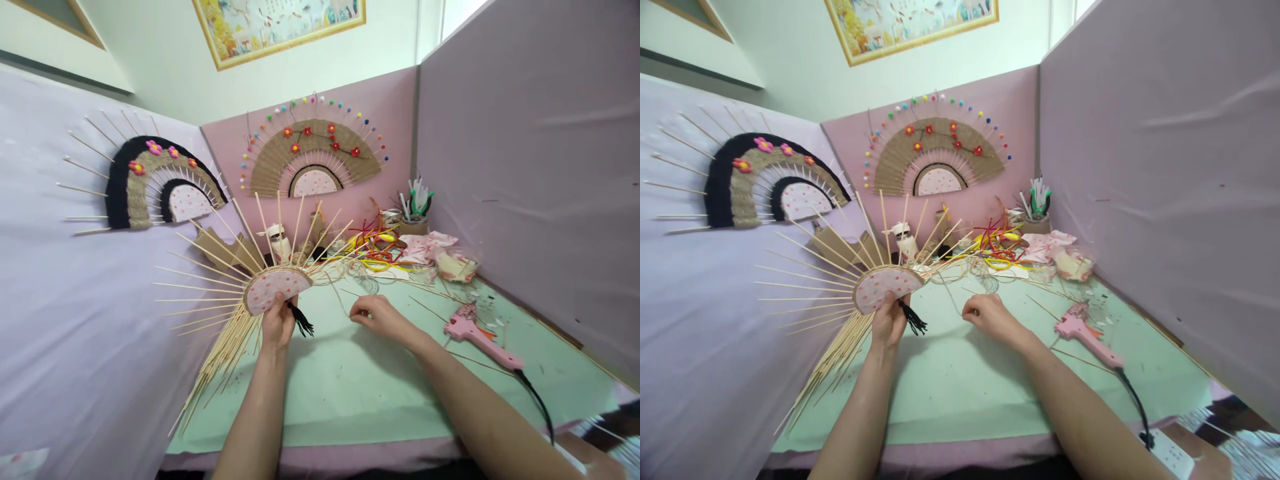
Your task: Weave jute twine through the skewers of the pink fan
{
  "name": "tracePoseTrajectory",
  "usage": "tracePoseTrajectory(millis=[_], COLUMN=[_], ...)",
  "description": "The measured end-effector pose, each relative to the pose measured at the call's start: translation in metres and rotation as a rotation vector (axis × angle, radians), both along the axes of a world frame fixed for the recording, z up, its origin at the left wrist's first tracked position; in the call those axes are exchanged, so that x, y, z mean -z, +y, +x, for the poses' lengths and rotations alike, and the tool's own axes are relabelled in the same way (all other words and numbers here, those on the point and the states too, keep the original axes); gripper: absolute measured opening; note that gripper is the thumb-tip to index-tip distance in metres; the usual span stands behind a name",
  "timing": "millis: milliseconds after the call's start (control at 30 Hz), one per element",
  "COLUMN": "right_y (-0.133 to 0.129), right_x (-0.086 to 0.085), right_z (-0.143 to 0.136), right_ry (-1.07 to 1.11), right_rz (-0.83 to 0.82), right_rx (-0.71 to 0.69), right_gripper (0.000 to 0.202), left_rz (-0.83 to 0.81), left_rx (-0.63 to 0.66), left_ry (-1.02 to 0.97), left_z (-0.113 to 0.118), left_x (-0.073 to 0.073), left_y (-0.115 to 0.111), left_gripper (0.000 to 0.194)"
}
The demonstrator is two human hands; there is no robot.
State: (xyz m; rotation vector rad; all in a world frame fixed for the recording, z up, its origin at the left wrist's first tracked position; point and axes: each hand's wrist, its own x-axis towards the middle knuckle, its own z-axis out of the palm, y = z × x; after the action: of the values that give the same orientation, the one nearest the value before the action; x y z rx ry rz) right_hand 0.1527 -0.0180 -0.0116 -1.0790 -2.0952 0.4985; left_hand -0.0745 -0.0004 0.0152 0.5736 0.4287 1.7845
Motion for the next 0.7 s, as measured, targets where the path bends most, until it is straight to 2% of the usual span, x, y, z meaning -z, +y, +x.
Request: tracePoseTrajectory(millis=[200, 300, 400, 567, 633, 700], right_y=[-0.02, -0.025, -0.024, -0.018, -0.018, -0.019], right_x=[0.007, 0.007, 0.005, 0.0, -0.001, -0.002], right_z=[-0.039, -0.045, -0.04, -0.027, -0.027, -0.029], right_ry=[-0.209, -0.253, -0.237, 0.097, 0.263, 0.392], right_rz=[0.105, 0.123, 0.127, 0.127, 0.088, 0.034], right_rx=[-0.293, -0.355, -0.246, 0.036, 0.059, 0.022], right_gripper=[0.015, 0.013, 0.006, 0.028, 0.027, 0.028], left_rz=[-0.087, -0.122, -0.125, -0.107, -0.11, -0.128], left_rx=[0.111, 0.172, 0.206, 0.223, 0.244, 0.256], left_ry=[-0.025, -0.054, -0.106, -0.103, -0.082, -0.083], left_z=[0.023, 0.031, 0.03, 0.022, 0.023, 0.026], left_x=[0.005, 0.008, 0.01, 0.012, 0.012, 0.011], left_y=[-0.005, -0.007, -0.005, -0.002, -0.003, -0.005], left_gripper=[0.023, 0.022, 0.021, 0.021, 0.024, 0.028])
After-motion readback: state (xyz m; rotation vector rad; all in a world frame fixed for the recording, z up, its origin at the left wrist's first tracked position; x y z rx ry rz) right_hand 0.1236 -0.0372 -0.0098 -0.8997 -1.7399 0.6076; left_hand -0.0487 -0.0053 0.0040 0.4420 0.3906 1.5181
